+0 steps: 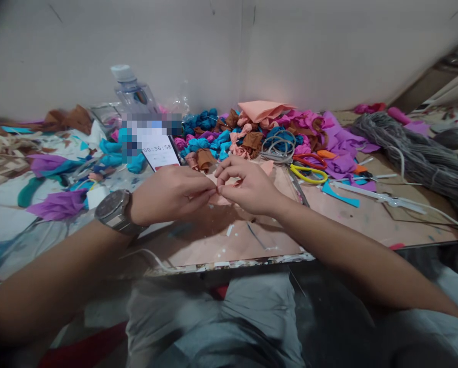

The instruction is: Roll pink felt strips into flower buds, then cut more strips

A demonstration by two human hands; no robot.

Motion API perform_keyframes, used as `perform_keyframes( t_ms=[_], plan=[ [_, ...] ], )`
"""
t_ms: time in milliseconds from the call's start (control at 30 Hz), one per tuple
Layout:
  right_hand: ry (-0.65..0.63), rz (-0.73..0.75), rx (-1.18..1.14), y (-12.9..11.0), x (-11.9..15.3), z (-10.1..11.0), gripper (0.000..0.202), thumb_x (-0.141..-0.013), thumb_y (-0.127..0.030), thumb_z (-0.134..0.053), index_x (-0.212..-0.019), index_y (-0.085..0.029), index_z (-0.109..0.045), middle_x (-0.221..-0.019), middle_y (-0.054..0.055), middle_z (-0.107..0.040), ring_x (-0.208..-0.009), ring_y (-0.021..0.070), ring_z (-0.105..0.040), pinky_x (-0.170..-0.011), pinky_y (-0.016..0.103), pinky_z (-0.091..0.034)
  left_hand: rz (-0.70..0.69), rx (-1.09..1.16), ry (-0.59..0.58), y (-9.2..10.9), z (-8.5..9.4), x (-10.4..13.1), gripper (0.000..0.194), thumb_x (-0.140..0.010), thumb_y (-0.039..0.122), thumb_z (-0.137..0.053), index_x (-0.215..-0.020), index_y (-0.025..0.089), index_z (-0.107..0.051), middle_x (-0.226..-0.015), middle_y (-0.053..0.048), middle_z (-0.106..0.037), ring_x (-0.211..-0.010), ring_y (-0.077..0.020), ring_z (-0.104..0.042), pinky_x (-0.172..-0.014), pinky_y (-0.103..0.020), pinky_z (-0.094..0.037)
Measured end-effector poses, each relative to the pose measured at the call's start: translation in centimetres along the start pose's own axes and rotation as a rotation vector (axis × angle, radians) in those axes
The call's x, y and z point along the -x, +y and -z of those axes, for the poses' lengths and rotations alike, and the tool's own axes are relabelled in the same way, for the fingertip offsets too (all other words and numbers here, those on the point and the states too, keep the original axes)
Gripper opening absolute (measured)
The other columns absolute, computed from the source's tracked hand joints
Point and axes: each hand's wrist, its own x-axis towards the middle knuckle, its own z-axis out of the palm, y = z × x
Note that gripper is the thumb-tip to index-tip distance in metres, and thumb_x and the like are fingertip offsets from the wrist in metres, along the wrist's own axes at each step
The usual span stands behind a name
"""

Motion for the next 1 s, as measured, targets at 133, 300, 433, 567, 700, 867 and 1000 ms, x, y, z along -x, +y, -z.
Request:
perform_keyframes(
  t_ms=[133,300,433,567,700,867,1000],
  plan=[
    [-0.040,0.035,0.009,0.3,-0.1,-0.3,0.013,-0.078,-0.010,-0.056,-0.070,-0.020,-0.060,-0.097,0.005,-0.069,-0.095,0.0200,-0.064,-0.092,0.037,-0.047,-0.107,-0.181,0.060,0.0,-0.1,-0.1,0.034,-0.101,0.025,-0.043,-0.080,0.016,-0.067,-0.071,-0.006,-0.070,-0.065,-0.0164,-0.063,-0.061,-0.030,-0.036],
    [-0.066,0.047,0.043,0.2,-0.1,-0.4,0.013,-0.081,-0.011,-0.053,-0.073,-0.021,-0.058,-0.101,0.006,-0.069,-0.098,0.0212,-0.063,-0.094,0.039,-0.046,-0.125,-0.217,0.054,0.1,-0.4,-0.1,0.030,-0.101,0.025,-0.045,-0.084,0.016,-0.068,-0.074,-0.006,-0.071,-0.066,-0.0158,-0.062,-0.063,-0.029,-0.039],
    [-0.029,0.048,0.055,0.1,-0.1,-0.2,0.013,-0.082,-0.012,-0.054,-0.074,-0.021,-0.058,-0.098,0.006,-0.068,-0.096,0.0214,-0.062,-0.090,0.039,-0.046,0.004,-0.067,0.074,-0.1,-0.4,0.0,0.030,-0.101,0.028,-0.046,-0.087,0.017,-0.070,-0.075,-0.005,-0.072,-0.070,-0.0163,-0.064,-0.062,-0.028,-0.038],
    [0.034,0.061,0.060,0.2,0.0,-0.1,0.008,-0.088,-0.018,-0.060,-0.082,-0.021,-0.064,-0.097,0.007,-0.069,-0.095,0.0219,-0.064,-0.090,0.039,-0.048,0.098,0.122,0.051,-0.6,-0.1,0.0,0.028,-0.097,0.029,-0.050,-0.086,0.016,-0.072,-0.068,-0.004,-0.069,-0.061,-0.0144,-0.060,-0.058,-0.026,-0.035],
    [0.057,0.119,0.118,0.2,0.0,-0.1,0.006,-0.088,-0.020,-0.065,-0.082,-0.022,-0.064,-0.102,0.007,-0.072,-0.101,0.0240,-0.067,-0.095,0.042,-0.048,0.117,0.192,0.015,-0.7,0.0,-0.1,0.029,-0.098,0.030,-0.050,-0.088,0.016,-0.074,-0.068,-0.004,-0.069,-0.060,-0.0140,-0.059,-0.058,-0.026,-0.034],
    [0.036,0.176,0.163,0.2,-0.2,-0.1,0.007,-0.088,-0.018,-0.061,-0.083,-0.023,-0.062,-0.103,0.006,-0.073,-0.102,0.0239,-0.066,-0.097,0.043,-0.048,0.113,0.284,0.019,-0.6,0.2,0.0,0.030,-0.098,0.034,-0.052,-0.091,0.016,-0.075,-0.071,-0.004,-0.071,-0.061,-0.0133,-0.058,-0.059,-0.025,-0.034],
    [0.056,0.170,0.146,0.3,-0.1,0.0,0.008,-0.092,-0.020,-0.059,-0.084,-0.023,-0.062,-0.101,0.007,-0.072,-0.100,0.0231,-0.066,-0.094,0.042,-0.049,0.137,0.374,-0.008,-1.0,0.7,0.0,0.033,-0.099,0.035,-0.052,-0.090,0.015,-0.076,-0.068,-0.002,-0.068,-0.058,-0.0109,-0.053,-0.060,-0.024,-0.034]
  ],
)
